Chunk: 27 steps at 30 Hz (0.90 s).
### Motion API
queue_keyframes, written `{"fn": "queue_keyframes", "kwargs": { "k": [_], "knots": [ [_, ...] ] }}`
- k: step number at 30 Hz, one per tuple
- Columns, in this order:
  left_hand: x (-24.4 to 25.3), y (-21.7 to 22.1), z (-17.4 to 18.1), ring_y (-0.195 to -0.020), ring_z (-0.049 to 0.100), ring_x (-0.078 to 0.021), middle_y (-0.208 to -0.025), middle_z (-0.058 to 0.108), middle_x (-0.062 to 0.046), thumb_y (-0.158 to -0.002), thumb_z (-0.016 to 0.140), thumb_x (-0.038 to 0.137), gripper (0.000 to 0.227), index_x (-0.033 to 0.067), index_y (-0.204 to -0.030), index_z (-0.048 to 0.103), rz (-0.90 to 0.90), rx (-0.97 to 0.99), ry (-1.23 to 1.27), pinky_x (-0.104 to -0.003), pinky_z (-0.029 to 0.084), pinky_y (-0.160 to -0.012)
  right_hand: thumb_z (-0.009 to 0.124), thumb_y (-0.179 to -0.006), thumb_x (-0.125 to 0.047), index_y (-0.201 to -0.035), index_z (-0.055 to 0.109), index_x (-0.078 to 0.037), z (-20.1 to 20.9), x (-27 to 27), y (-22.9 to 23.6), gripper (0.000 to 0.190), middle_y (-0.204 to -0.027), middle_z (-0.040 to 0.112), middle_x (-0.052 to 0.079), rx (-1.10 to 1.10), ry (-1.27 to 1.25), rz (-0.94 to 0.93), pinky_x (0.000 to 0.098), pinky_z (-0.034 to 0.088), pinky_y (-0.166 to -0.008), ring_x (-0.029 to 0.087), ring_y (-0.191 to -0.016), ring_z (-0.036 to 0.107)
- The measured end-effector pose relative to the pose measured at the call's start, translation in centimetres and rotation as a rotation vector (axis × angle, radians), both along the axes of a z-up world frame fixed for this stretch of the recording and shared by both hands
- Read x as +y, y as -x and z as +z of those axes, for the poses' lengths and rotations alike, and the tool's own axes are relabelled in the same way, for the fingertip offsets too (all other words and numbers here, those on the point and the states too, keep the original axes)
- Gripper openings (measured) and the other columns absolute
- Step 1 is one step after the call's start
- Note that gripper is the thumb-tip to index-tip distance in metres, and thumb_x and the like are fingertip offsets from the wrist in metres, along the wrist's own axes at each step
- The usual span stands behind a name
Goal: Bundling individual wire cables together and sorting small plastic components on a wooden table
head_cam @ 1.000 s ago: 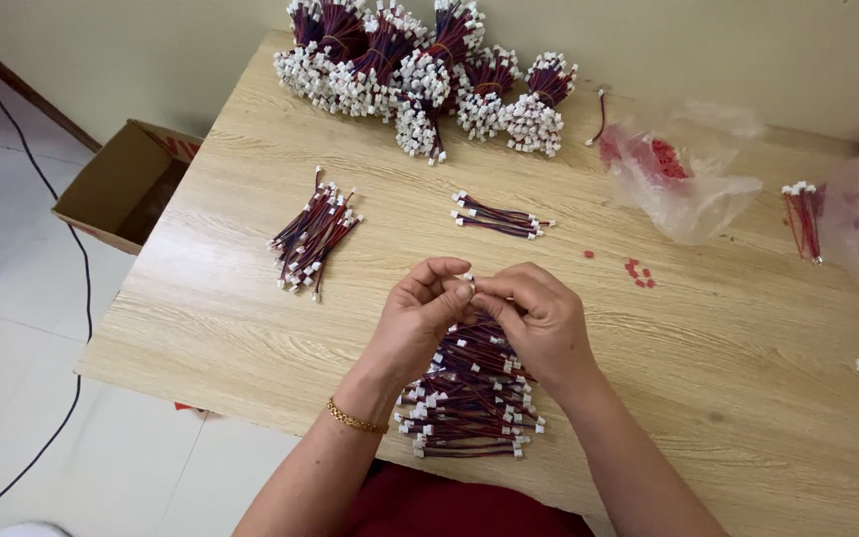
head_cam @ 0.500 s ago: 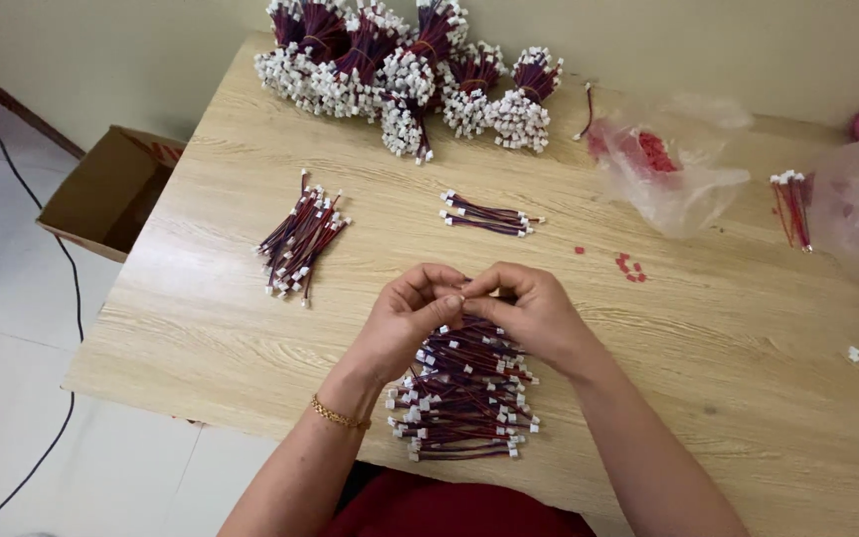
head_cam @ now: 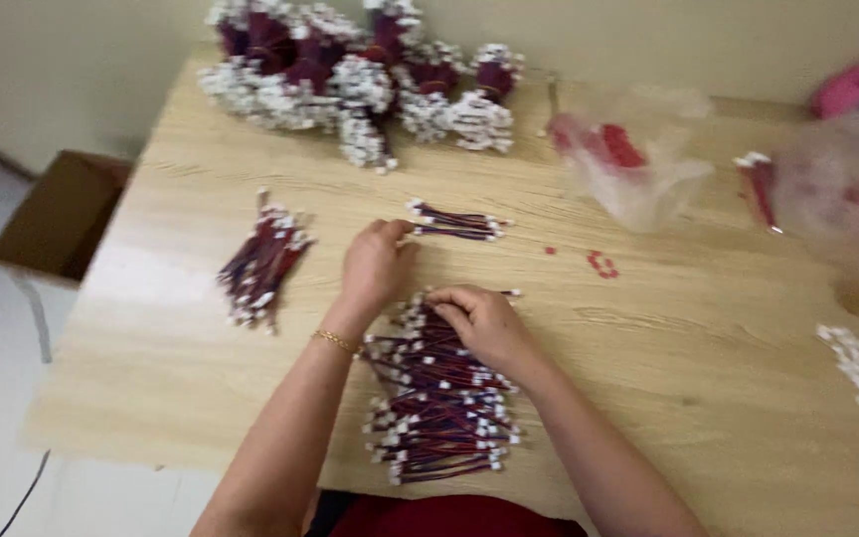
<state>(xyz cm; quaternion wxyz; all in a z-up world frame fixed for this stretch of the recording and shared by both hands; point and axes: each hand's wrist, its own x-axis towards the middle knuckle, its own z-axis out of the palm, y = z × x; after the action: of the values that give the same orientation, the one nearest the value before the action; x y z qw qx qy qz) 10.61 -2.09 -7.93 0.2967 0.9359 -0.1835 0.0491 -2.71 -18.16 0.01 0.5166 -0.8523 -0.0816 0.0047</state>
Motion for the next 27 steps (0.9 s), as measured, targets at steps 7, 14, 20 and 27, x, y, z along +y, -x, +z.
{"fn": "queue_keyframes", "kwargs": {
  "k": [7, 14, 20, 27],
  "knots": [
    [-1.8, -0.2, 1.4, -0.079, 0.066, -0.0263, -0.084, 0.062, -0.004, -0.077, 0.075, 0.028, 0.015, 0.0219, -0.091, 0.075, 0.028, -0.185, -0.160, -0.037, 0.056, -0.066, 0.066, -0.087, -0.007, -0.104, 0.072, -0.012, -2.5, -12.8, -0.2, 0.019, -0.097, 0.071, 0.015, -0.009, 0.201, -0.479, 0.0415, 0.052, -0.085, 0.033, -0.095, 0.067],
    [-0.9, 0.6, 0.7, -0.077, 0.067, -0.0248, -0.080, 0.065, -0.003, -0.081, 0.075, 0.026, 0.011, 0.0234, -0.091, 0.070, 0.040, -0.266, -0.111, -0.036, 0.055, -0.068, 0.068, -0.086, -0.030, -0.097, 0.075, -0.021, -1.4, -18.1, -2.2, 0.016, -0.086, 0.073, 0.007, 0.206, 0.663, -0.598, 0.0423, 0.054, -0.079, 0.030, -0.090, 0.069],
    [0.9, 3.0, 3.8, -0.079, 0.069, -0.0218, -0.084, 0.071, -0.002, -0.087, 0.072, 0.027, 0.013, 0.0220, -0.098, 0.069, 0.123, -0.027, 0.181, -0.036, 0.054, -0.069, 0.066, -0.083, -0.037, -0.087, 0.075, -0.025, -1.7, -18.4, -3.9, 0.015, -0.071, 0.072, -0.001, 0.319, 0.716, -0.553, 0.0382, 0.054, -0.078, 0.024, -0.086, 0.070],
    [2.0, 8.1, 8.1, -0.080, 0.066, -0.0170, -0.085, 0.072, -0.014, -0.089, 0.071, 0.008, 0.010, 0.0057, -0.100, 0.070, 0.170, 0.229, 0.769, -0.032, 0.054, -0.077, 0.060, -0.078, -0.037, -0.087, 0.074, -0.012, -1.4, -18.2, -4.0, 0.030, -0.080, 0.072, 0.014, 0.333, 0.684, -0.514, 0.0462, 0.052, -0.077, 0.036, -0.089, 0.069]
  ]
}}
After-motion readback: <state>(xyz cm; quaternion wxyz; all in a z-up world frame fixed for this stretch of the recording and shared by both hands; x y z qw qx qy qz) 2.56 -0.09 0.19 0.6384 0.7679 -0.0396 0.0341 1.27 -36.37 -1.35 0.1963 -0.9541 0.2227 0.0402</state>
